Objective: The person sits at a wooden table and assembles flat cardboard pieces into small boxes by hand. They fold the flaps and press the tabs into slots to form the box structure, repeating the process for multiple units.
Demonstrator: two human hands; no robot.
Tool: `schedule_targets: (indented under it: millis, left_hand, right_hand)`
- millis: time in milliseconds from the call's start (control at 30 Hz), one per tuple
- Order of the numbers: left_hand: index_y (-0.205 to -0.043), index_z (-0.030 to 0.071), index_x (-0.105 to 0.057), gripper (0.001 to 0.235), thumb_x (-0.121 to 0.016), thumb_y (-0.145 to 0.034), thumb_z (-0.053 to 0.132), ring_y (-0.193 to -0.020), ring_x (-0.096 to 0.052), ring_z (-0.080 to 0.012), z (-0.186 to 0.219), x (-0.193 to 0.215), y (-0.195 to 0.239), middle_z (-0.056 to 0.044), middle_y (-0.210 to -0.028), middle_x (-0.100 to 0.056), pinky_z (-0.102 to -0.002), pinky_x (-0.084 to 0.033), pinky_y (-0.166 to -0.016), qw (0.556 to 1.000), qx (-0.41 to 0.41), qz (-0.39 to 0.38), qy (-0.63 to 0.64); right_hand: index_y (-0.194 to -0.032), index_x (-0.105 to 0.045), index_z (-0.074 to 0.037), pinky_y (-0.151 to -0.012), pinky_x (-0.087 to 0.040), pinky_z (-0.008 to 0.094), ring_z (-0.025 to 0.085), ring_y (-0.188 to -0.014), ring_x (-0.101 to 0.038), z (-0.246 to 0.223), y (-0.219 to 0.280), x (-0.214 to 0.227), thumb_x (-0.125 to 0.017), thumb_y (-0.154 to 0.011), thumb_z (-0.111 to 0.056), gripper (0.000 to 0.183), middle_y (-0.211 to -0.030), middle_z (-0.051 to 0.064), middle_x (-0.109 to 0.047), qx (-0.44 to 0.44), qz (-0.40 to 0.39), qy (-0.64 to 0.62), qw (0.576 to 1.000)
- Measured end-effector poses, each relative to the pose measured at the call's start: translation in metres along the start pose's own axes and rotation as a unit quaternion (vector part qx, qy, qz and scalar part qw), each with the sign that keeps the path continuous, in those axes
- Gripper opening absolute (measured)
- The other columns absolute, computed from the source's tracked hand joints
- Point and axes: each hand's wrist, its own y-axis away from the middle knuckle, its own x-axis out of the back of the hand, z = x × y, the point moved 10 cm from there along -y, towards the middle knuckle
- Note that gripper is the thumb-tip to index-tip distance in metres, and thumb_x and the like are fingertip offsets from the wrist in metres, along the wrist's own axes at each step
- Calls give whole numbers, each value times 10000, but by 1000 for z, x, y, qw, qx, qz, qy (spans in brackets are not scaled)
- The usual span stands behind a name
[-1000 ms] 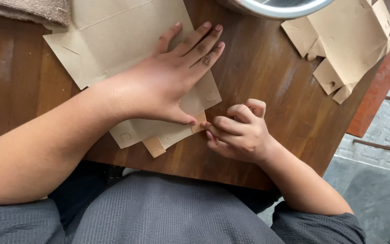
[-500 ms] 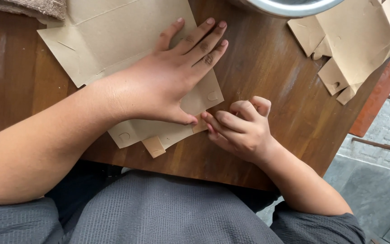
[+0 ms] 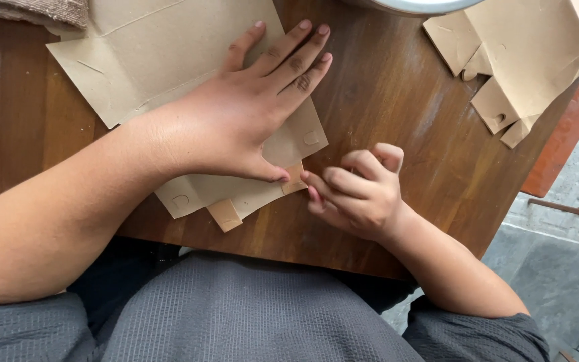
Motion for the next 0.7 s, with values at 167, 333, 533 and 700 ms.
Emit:
schedule_targets:
  millis: [167,333,533,700]
  left_hand:
    - [-1746,-40,-151,1451,-847,-778,787,-1693,-83,-412,0,2,1,-279,-1813,-77,-646,-99,-1318,1000,3,-5,8]
    - [-1743,-44,-158,1448,-857,-779,779,-1693,-86,-409,1,3,0,-278,-1812,-80,-643,-99,-1319,1000,1,-5,11]
    - [-1748,-36,-139,1480,-878,-761,782,-1695,-76,-407,1,1,1,-272,-1815,-64,-645,-111,-1319,1000,4,-15,11]
    - [-1749,-39,-130,1458,-867,-784,768,-1698,-65,-403,0,2,0,-277,-1813,-55,-649,-97,-1321,1000,6,-20,12]
  right_hand:
    - [-1134,-818,-179,-918,-294,418,196,-862,-616,3,-1,-7,-738,-1080,-230,109,-930,-104,-651,-24,-23,10,999]
    - [-1178,-830,-156,-942,-291,422,196,-875,-597,5,1,-8,-709,-1093,-219,161,-973,-96,-681,-20,-24,4,1000]
    - [-1099,-806,-178,-920,-302,417,194,-845,-622,0,0,-6,-751,-1067,-230,82,-936,-104,-663,-13,-19,11,1000]
    - [-1074,-830,-150,-900,-301,421,195,-827,-616,4,-1,-1,-752,-1054,-192,90,-917,-76,-667,-21,1,-19,1000]
